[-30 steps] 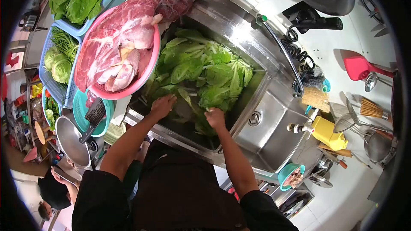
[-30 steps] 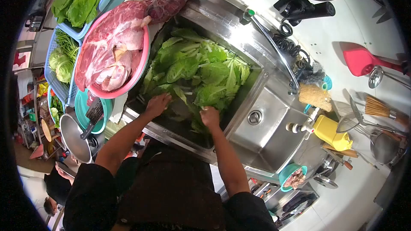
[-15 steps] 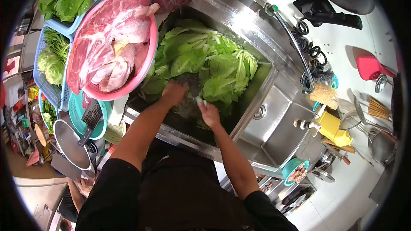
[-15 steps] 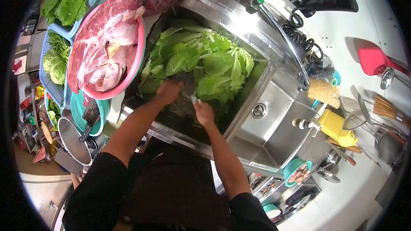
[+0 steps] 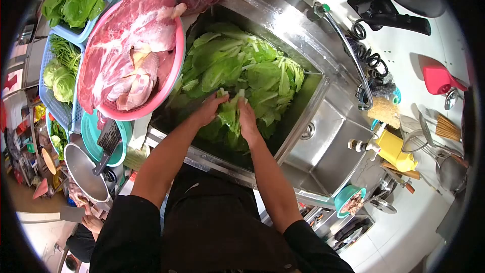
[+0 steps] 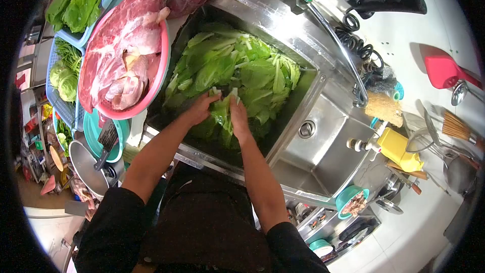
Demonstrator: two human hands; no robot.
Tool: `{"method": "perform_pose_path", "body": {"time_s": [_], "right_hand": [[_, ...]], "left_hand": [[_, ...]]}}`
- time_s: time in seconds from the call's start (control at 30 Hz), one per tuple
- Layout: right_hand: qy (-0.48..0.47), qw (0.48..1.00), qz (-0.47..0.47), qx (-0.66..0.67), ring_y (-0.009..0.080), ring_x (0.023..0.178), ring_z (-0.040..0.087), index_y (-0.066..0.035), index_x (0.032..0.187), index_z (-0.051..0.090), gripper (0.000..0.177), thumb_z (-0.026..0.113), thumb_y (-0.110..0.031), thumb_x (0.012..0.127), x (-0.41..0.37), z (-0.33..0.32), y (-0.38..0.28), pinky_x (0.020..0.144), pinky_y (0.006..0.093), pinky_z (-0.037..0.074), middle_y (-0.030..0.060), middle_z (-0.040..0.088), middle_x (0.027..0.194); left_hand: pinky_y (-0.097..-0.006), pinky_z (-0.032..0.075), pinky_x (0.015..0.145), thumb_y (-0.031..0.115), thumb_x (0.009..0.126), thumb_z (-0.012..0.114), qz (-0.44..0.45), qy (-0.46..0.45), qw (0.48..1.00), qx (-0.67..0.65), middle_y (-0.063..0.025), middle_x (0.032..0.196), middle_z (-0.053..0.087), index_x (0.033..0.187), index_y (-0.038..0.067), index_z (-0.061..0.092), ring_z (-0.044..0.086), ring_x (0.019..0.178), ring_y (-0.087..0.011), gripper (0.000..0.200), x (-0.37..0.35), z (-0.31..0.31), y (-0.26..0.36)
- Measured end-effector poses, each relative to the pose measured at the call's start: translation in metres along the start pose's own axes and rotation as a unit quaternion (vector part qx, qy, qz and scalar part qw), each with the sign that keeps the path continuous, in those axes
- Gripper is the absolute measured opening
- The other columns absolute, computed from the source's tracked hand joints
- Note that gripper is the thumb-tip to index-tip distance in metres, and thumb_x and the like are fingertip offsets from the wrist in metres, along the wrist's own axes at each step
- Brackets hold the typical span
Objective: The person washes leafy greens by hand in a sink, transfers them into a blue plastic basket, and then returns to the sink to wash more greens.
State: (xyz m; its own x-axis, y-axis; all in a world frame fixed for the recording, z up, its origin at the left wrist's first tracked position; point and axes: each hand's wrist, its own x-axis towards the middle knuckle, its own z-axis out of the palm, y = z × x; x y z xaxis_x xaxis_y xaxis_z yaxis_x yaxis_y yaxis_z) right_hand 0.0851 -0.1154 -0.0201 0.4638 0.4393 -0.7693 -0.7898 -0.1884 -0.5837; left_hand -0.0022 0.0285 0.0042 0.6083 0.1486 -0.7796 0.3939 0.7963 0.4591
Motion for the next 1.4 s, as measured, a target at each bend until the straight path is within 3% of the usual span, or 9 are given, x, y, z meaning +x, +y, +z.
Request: {"method": "perform_pose_path", "body": {"time_s": [0.2, 0.4, 0.5, 0.63, 0.8, 1.0, 1.1, 1.23, 1.4], "right_hand": [[0.041, 0.988, -0.025, -0.145, 0.0169, 0.086, 0.060, -0.004, 0.118, 0.059, 0.031, 0.064, -0.024, 0.095, 0.024, -0.010, 0.000, 0.081, 0.0368, 0.048, 0.0033, 0.065, 0.104], [-0.038, 0.941, -0.052, -0.333, 0.0247, 0.106, 0.056, -0.001, 0.130, 0.054, 0.047, 0.055, -0.037, 0.100, 0.001, 0.025, -0.011, 0.092, 0.0398, 0.043, 0.0123, 0.061, 0.117], [-0.019, 0.997, 0.063, -0.047, 0.0254, 0.128, 0.043, -0.001, 0.141, 0.045, 0.071, 0.045, -0.058, 0.097, 0.004, 0.049, 0.014, 0.109, 0.0374, 0.028, 0.0149, 0.050, 0.138], [-0.042, 0.945, 0.153, 0.286, 0.0242, 0.132, 0.042, 0.001, 0.140, 0.046, 0.080, 0.043, -0.065, 0.095, -0.008, 0.048, 0.020, 0.114, 0.0368, 0.024, 0.0150, 0.050, 0.139], [-0.163, 0.958, 0.027, -0.235, 0.0251, 0.112, 0.061, 0.005, 0.131, 0.050, 0.063, 0.052, -0.049, 0.097, -0.015, -0.015, -0.018, 0.095, 0.0414, 0.047, 0.0139, 0.065, 0.117], [-0.251, 0.623, -0.062, -0.738, 0.0427, 0.103, 0.061, 0.001, 0.121, 0.060, 0.062, 0.069, -0.046, 0.082, -0.018, -0.028, 0.029, 0.090, 0.0466, 0.049, 0.0276, 0.063, 0.113], [-0.291, 0.641, 0.027, -0.710, 0.0427, 0.101, 0.061, -0.004, 0.117, 0.062, 0.047, 0.065, -0.040, 0.086, 0.003, -0.039, 0.060, 0.086, 0.0473, 0.049, 0.0263, 0.064, 0.109], [-0.159, 0.797, -0.080, -0.577, 0.0338, 0.089, 0.061, -0.003, 0.115, 0.059, 0.034, 0.060, -0.028, 0.091, -0.001, -0.049, 0.035, 0.079, 0.0433, 0.047, 0.0198, 0.064, 0.096], [-0.059, 0.899, -0.116, -0.419, 0.0266, 0.075, 0.058, -0.003, 0.116, 0.058, 0.030, 0.058, -0.024, 0.095, -0.024, -0.018, -0.023, 0.074, 0.0401, 0.046, 0.0135, 0.063, 0.087]], "left_hand": [[-0.0410, 0.044, 0.100, 0.031, 0.093, 0.065, 0.031, -0.012, 0.999, 0.038, -0.0114, 0.133, 0.053, 0.139, 0.004, 0.044, 0.054, 0.119, -0.0235, 0.057, 0.004, -0.040, -0.006], [-0.0396, 0.046, 0.098, 0.049, 0.085, 0.071, 0.013, 0.065, 0.997, 0.046, -0.0151, 0.141, 0.047, 0.147, 0.003, 0.031, 0.052, 0.123, -0.0249, 0.087, -0.004, -0.047, -0.011], [-0.0408, 0.043, 0.101, 0.049, 0.083, 0.073, -0.001, 0.086, 0.993, 0.081, -0.0151, 0.142, 0.047, 0.150, -0.002, 0.022, 0.051, 0.124, -0.0260, 0.098, 0.002, -0.038, -0.034], [-0.0395, 0.045, 0.099, 0.048, 0.075, 0.077, 0.002, 0.169, 0.920, 0.354, -0.0211, 0.134, 0.052, 0.148, -0.004, 0.026, 0.053, 0.122, -0.0296, 0.103, -0.010, -0.027, -0.027], [-0.0380, 0.047, 0.090, 0.037, 0.074, 0.077, 0.066, 0.217, 0.908, 0.353, -0.0156, 0.109, 0.064, 0.137, -0.004, 0.042, 0.059, 0.105, -0.0250, 0.082, -0.006, -0.075, -0.011], [-0.0372, 0.046, 0.088, 0.022, 0.080, 0.071, 0.027, 0.083, 0.985, 0.149, -0.0084, 0.089, 0.068, 0.118, 0.002, 0.056, 0.062, 0.093, -0.0231, 0.046, -0.004, -0.107, 0.010], [-0.0402, 0.046, 0.093, 0.015, 0.082, 0.067, -0.027, 0.016, 0.999, -0.028, -0.0094, 0.096, 0.068, 0.115, 0.002, 0.058, 0.064, 0.098, -0.0260, 0.036, -0.022, -0.099, 0.020], [-0.0432, 0.048, 0.098, 0.010, 0.085, 0.063, -0.028, -0.094, 0.976, -0.193, -0.0105, 0.106, 0.068, 0.112, 0.002, 0.059, 0.062, 0.112, -0.0281, 0.028, -0.025, -0.103, 0.019], [-0.0470, 0.047, 0.102, 0.019, 0.090, 0.063, -0.010, -0.093, 0.977, -0.192, -0.0121, 0.124, 0.062, 0.122, 0.003, 0.057, 0.058, 0.119, -0.0277, 0.036, -0.028, -0.074, 0.023]]}}
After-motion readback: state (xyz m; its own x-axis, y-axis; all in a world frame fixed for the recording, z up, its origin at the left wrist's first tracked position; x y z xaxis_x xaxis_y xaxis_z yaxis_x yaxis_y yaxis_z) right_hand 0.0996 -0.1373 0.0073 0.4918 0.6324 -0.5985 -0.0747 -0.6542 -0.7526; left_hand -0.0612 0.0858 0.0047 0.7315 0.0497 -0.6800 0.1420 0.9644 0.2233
